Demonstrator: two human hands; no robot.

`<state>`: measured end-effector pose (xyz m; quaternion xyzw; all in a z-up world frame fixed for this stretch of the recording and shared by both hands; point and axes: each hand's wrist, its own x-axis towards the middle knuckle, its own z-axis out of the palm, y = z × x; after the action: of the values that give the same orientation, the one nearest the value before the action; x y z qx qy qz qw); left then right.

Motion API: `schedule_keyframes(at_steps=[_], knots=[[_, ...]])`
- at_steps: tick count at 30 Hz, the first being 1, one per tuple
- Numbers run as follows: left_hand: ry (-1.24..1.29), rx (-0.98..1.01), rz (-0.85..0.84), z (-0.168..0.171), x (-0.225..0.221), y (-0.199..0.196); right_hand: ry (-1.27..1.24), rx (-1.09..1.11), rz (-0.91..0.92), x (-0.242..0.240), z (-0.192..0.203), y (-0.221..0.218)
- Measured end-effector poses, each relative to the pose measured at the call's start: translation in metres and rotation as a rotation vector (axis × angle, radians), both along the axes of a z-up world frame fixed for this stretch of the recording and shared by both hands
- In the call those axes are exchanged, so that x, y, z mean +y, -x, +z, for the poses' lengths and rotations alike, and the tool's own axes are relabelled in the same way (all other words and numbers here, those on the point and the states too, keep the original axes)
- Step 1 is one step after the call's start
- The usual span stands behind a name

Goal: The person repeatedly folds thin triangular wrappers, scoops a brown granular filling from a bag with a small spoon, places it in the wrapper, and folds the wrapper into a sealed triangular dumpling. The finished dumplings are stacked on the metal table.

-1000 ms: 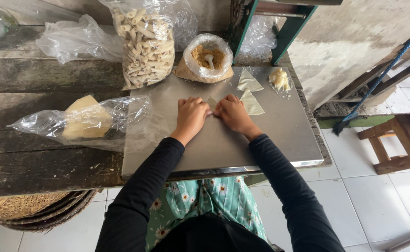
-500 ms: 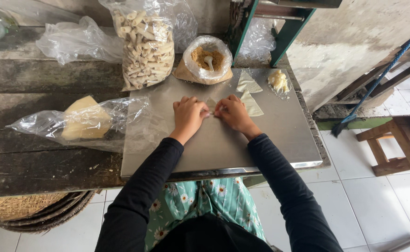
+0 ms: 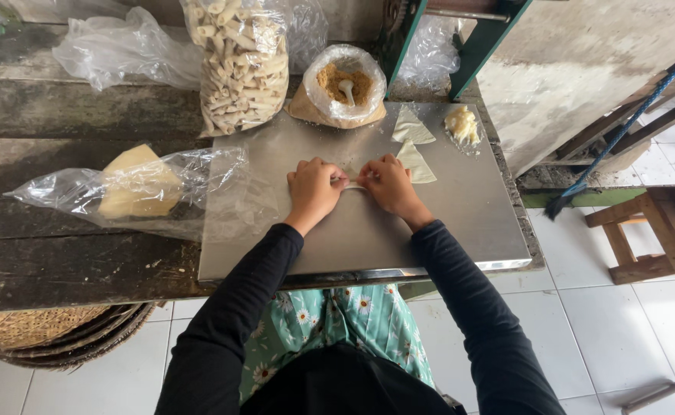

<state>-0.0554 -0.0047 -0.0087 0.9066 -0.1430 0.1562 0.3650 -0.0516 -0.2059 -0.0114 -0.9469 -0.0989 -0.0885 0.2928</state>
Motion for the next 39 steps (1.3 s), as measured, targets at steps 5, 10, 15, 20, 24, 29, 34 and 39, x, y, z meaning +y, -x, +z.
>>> schedule_keyframes(at_steps=[5, 10, 15, 20, 24, 29, 34, 39], knots=[[-0.061, -0.170, -0.066, -0.006, 0.002, 0.009, -0.020, -0.121, 0.146, -0.008, -0.003, 0.009], [-0.067, -0.194, -0.009, -0.009, -0.005, 0.016, -0.031, -0.140, 0.047, 0.002, -0.006, 0.020], [-0.102, -0.012, 0.026, -0.017, -0.008, 0.031, -0.032, 0.020, -0.095, 0.008, -0.004, 0.039], [-0.112, -0.054, 0.077, -0.019, -0.014, 0.005, -0.005, -0.049, -0.204, 0.026, -0.005, 0.016], [-0.138, -0.096, 0.147, -0.023, -0.020, -0.025, 0.054, -0.123, -0.230, 0.035, -0.014, -0.014], [-0.101, -0.148, 0.123, -0.018, -0.018, -0.055, 0.045, -0.162, -0.282, 0.032, -0.022, -0.053], [-0.029, -0.037, -0.226, -0.002, -0.002, -0.040, -0.120, -0.133, -0.349, -0.006, -0.020, -0.057], [-0.082, -0.290, -0.143, 0.034, 0.002, -0.037, -0.098, -0.184, -0.271, -0.054, -0.013, -0.025]])
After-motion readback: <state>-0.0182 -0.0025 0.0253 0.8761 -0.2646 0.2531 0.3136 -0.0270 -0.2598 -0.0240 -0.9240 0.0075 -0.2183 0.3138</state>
